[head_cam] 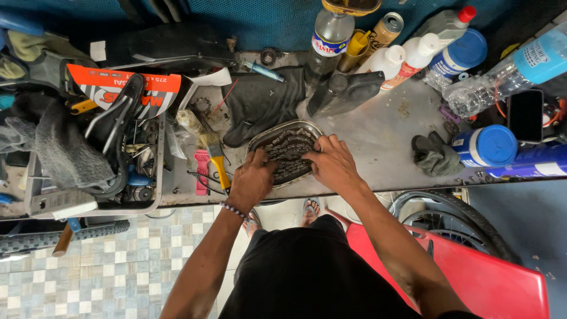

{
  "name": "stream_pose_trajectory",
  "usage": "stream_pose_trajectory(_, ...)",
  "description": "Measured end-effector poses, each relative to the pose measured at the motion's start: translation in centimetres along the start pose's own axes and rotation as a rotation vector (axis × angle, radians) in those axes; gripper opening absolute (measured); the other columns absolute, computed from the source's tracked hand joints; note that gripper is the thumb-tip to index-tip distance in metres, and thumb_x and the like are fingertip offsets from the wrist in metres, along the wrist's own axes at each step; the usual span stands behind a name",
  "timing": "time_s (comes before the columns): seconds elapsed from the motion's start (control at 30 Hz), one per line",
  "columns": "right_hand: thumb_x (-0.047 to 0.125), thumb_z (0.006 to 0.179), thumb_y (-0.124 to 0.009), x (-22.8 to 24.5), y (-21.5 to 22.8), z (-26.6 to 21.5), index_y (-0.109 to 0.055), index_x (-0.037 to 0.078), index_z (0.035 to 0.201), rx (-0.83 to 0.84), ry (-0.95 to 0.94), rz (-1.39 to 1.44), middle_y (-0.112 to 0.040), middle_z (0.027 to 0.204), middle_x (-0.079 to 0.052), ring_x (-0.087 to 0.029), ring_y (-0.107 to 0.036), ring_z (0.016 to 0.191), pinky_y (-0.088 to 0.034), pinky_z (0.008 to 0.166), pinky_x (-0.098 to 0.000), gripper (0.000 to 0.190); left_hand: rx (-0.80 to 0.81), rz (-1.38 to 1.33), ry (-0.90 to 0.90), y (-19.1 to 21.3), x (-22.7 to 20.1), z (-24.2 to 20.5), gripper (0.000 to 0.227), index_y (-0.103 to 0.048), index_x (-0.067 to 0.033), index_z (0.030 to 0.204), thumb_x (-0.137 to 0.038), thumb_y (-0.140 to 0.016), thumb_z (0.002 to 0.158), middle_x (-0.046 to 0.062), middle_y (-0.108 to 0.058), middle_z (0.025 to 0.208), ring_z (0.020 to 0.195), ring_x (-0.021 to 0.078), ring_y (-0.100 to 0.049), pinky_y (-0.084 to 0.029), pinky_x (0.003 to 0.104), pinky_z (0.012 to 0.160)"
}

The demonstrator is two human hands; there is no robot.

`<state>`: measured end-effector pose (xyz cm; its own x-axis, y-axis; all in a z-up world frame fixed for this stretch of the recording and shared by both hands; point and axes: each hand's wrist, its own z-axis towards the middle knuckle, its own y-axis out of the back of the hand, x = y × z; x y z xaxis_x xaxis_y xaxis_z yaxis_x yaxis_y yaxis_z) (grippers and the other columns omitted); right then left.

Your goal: The person cleans a bicycle chain in a metal tray using a brush and liquid, then wipes the workbench with a cloth. They also adjust a spoke on a bicycle wheel while kneeling.

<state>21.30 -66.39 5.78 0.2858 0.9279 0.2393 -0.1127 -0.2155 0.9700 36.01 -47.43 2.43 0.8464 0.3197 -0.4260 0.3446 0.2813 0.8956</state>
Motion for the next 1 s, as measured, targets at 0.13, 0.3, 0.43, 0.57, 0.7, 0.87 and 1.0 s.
stream_pose_trajectory(0.13,0.007,0.074,-0.072,-0.3,-0.3,-0.1,-0.083,0.024,0.104,0.028,0.067,0.038,-0.061,0.106,-0.003,-0.027,-0.050,0.109,-0.042,0.091,-0.0395,0.036,0.025,-0.016,0.022,0.1,-0.3,-0.3,0.023,-0.079,-0.0161,0.100,-0.011,-0.070,0.080,0.014,-0.055,0.118,0.117,0.0327,-0.058,-0.059,0.047,0.082)
stream_pose_trajectory(0.3,0.007,0.075,-0.071,-0.7,0.1,0.2,-0.083,0.025,0.105,0.060,-0.043,-0.031,-0.061,0.108,-0.003,-0.026,-0.050,0.110,-0.042,0.090,-0.0395,0.037,0.048,0.029,0.107,0.1,0.3,0.0,0.027,-0.077,-0.0180,0.106,-0.013,-0.069,0.080,0.012,-0.054,0.119,0.121,0.0319,-0.056,-0.059,0.046,0.086)
stream_pose_trajectory(0.43,0.008,0.072,-0.072,-0.3,0.5,0.3,-0.081,0.021,0.112,0.047,-0.028,-0.069,-0.059,0.107,-0.005,-0.027,-0.049,0.108,-0.042,0.088,-0.0402,0.042,0.005,0.053,0.092,-0.8,0.6,1.1,0.042,-0.072,-0.0148,0.128,-0.008,-0.064,0.087,0.016,-0.052,0.116,0.113,0.0340,-0.057,-0.059,0.048,0.082)
stream_pose_trajectory(0.57,0.012,0.074,-0.074,-0.4,0.5,0.4,-0.079,0.019,0.114,0.081,-0.095,-0.125,-0.058,0.105,-0.006,-0.026,-0.049,0.109,-0.041,0.090,-0.0403,0.042,0.049,0.073,0.111,-1.2,0.9,1.4,0.028,-0.076,-0.0164,0.110,-0.010,-0.065,0.085,0.014,-0.053,0.120,0.122,0.0323,-0.055,-0.059,0.047,0.087)
stream_pose_trajectory(0.7,0.010,0.074,-0.074,-1.2,0.5,0.9,-0.080,0.018,0.115,-0.058,-0.102,-0.127,-0.058,0.107,-0.004,-0.026,-0.049,0.110,-0.041,0.091,-0.0392,0.042,0.060,0.073,0.135,-1.5,0.3,1.7,0.022,-0.072,-0.0110,0.111,-0.014,-0.064,0.091,0.014,-0.052,0.125,0.126,0.0302,-0.054,-0.060,0.044,0.090)
stream_pose_trajectory(0.87,0.013,0.074,-0.074,-2.1,-0.2,2.1,-0.081,0.021,0.112,-0.040,-0.122,-0.168,-0.059,0.103,-0.004,-0.026,-0.049,0.108,-0.041,0.088,-0.0395,0.039,0.011,0.108,0.111,-2.5,0.0,4.0,0.048,-0.065,-0.0150,0.134,-0.010,-0.063,0.086,0.015,-0.051,0.123,0.119,0.0331,-0.054,-0.059,0.047,0.084)
stream_pose_trajectory(1.0,0.017,0.087,-0.072,-2.7,-1.0,2.2,-0.081,0.020,0.108,-0.043,-0.104,-0.214,-0.058,0.100,-0.004,-0.026,-0.049,0.106,-0.040,0.087,-0.0410,0.024,0.020,0.142,0.079,-2.8,0.0,3.9,0.052,-0.064,-0.0187,0.134,-0.010,-0.063,0.083,0.018,-0.049,0.128,0.119,0.0340,-0.053,-0.059,0.048,0.080)
